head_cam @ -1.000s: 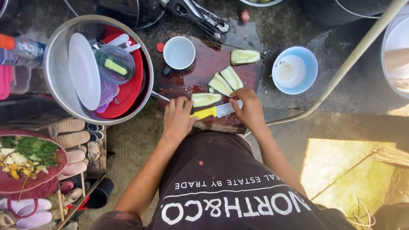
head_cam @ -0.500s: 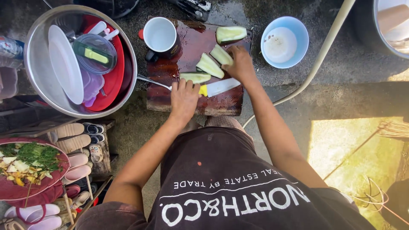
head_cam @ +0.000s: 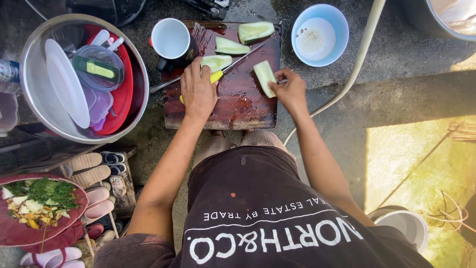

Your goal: Peeling and then slicing a cucumber on a wooden cutting board in an outdoor setting.

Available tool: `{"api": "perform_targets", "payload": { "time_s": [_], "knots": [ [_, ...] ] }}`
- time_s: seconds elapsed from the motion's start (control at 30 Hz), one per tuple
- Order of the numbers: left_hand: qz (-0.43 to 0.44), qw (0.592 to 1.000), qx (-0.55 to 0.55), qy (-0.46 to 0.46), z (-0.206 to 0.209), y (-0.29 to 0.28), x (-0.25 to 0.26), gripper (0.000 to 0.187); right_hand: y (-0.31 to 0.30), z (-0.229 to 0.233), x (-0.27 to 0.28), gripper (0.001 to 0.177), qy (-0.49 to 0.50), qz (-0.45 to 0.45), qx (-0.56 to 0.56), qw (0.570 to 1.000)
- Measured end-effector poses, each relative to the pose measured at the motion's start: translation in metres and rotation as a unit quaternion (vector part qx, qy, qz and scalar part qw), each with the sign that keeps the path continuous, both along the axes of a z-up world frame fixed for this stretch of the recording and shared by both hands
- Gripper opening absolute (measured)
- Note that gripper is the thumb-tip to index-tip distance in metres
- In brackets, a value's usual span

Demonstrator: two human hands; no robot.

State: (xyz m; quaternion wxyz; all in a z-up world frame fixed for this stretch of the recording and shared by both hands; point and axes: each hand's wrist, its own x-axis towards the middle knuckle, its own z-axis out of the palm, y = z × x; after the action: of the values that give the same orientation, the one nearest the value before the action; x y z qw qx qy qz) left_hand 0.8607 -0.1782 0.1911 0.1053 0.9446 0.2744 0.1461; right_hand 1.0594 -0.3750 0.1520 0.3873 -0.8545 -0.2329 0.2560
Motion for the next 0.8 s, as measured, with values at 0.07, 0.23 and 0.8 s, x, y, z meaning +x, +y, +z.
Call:
{"api": "perform_targets", "payload": {
  "time_s": [0.07, 0.23, 0.8],
  "knots": [
    [0.004, 1.000, -0.011, -0.001, 0.003, -0.009, 0.002, 0.046, 0.006, -0.017, -0.012, 0.020, -0.014, -0.017, -0.014, 1.000],
    [0.081, 0.973, -0.186, 0.106, 0.046, -0.036, 0.009, 0.040, 0.017, -0.004, -0.026, 0.020, 0.028, -0.069, -0.006, 0.997],
    [0.051, 0.952, -0.254, 0.164, 0.037, -0.060, 0.008, 0.043, 0.033, 0.026, -0.031, 0.034, -0.216, 0.071, -0.065, 0.972]
  ]
}}
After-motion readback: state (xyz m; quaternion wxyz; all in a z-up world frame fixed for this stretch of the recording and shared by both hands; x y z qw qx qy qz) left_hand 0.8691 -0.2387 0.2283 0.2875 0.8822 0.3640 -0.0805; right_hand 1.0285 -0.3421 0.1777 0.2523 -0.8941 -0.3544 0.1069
